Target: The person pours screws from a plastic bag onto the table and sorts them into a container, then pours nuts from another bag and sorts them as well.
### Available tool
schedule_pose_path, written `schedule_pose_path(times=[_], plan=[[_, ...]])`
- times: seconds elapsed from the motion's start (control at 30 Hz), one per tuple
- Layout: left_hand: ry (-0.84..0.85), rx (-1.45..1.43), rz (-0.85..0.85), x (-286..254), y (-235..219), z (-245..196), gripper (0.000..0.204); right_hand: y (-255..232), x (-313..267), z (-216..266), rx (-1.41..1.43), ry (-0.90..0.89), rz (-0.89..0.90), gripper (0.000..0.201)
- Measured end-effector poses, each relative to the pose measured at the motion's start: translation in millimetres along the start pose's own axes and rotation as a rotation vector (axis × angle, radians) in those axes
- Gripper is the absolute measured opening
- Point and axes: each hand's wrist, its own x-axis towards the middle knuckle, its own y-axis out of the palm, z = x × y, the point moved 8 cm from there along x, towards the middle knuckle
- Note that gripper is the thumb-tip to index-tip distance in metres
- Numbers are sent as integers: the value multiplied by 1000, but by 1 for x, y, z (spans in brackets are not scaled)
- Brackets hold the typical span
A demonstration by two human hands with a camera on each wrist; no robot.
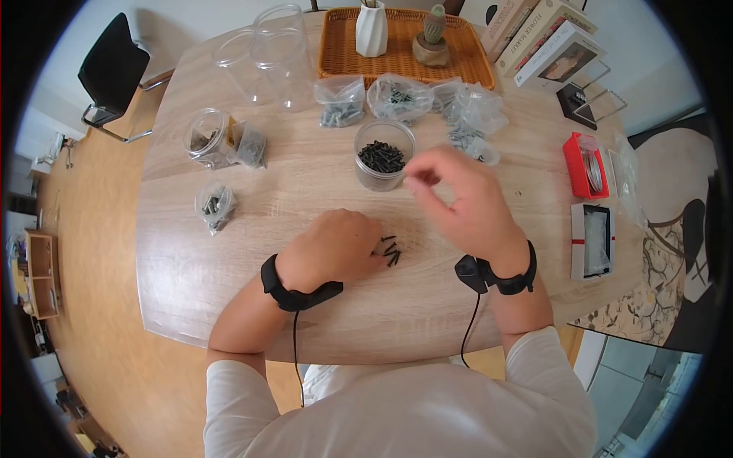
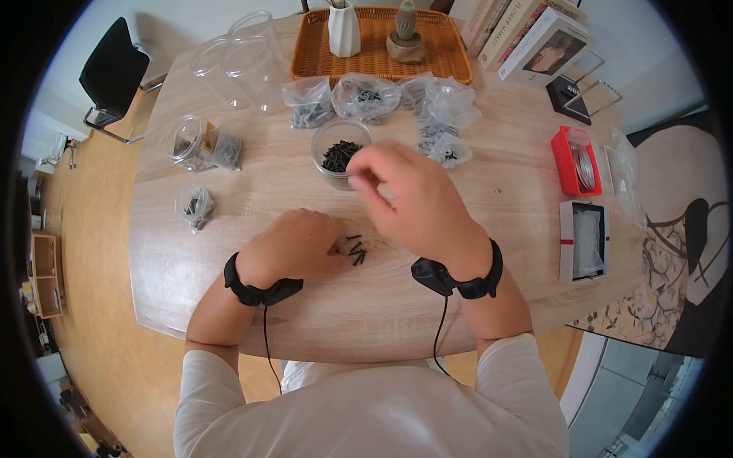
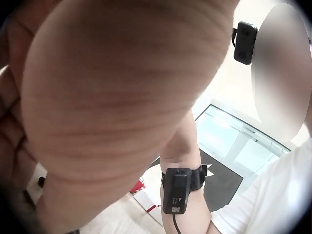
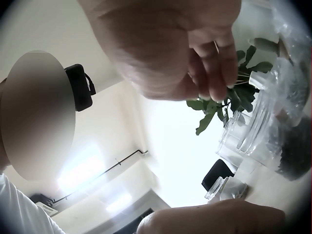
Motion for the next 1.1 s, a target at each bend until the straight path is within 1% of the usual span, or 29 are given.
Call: schedule_pose_path(times=[0.03, 0.07, 0.13, 0.17, 0.23, 0.37, 0.43, 0.47, 0.53, 0.57, 0.63, 0.67, 0.73, 0.77, 0.83, 0.87, 0.93, 0.97, 1.03, 1.07, 1.1], plan=[[8, 1, -23, 0, -1, 0, 31, 14, -3, -6, -66, 74, 217, 19], [9, 1, -21, 0, -3, -1, 31, 15, -6, -10, -65, 76, 215, 19], [2, 20, -1, 0, -6, -3, 24, 47, -25, -22, -186, 11, 563, 16], [2, 21, 0, 1, -3, -1, 24, 51, -27, -26, -185, 12, 562, 16], [32, 85, -23, 1, 1, 2, 18, 68, -39, -42, -240, 97, 708, 17], [28, 75, -9, -3, -2, 0, 15, 74, -38, -43, -257, 63, 644, 15], [43, 85, -68, -6, -10, -2, 16, 78, -40, -43, -240, 36, 633, 15], [45, 85, -66, -8, -12, -1, 16, 79, -40, -44, -240, 37, 632, 15], [-38, 102, -126, -13, -24, 6, 17, 81, -40, -43, -280, 5, 623, 15], [-38, 103, -125, -14, -29, 4, 17, 82, -39, -42, -280, 5, 623, 15], [-37, 62, -281, -19, -53, 1, 11, 84, -39, -41, -262, 0, 623, 17], [-36, 64, -281, -18, -57, -1, 11, 83, -39, -41, -262, 0, 621, 17], [64, -77, -703, -30, -92, -12, 12, 82, -38, -40, -257, -3, 623, 17], [66, -76, -704, -26, -92, -14, 12, 83, -38, -41, -257, -3, 621, 17], [80, -89, -1001, -37, -107, -15, 18, 84, -39, -43, -265, 13, 632, 17], [82, -88, -1002, -37, -108, -16, 18, 84, -39, -43, -266, 12, 631, 17], [85, -65, -1074, -42, -112, -18, 19, 85, -40, -44, -266, 22, 652, 18], [85, -65, -1074, -44, -114, -18, 19, 85, -41, -44, -266, 22, 652, 18], [121, -101, -799, -36, -103, -20, 13, 84, -41, -43, -268, 7, 639, 17], [119, -101, -801, -37, -100, -17, 13, 85, -41, -45, -269, 6, 640, 17], [98, -75, -570, -25, -79, -12, 10, 86, -41, -46, -245, 7, 645, 17]])
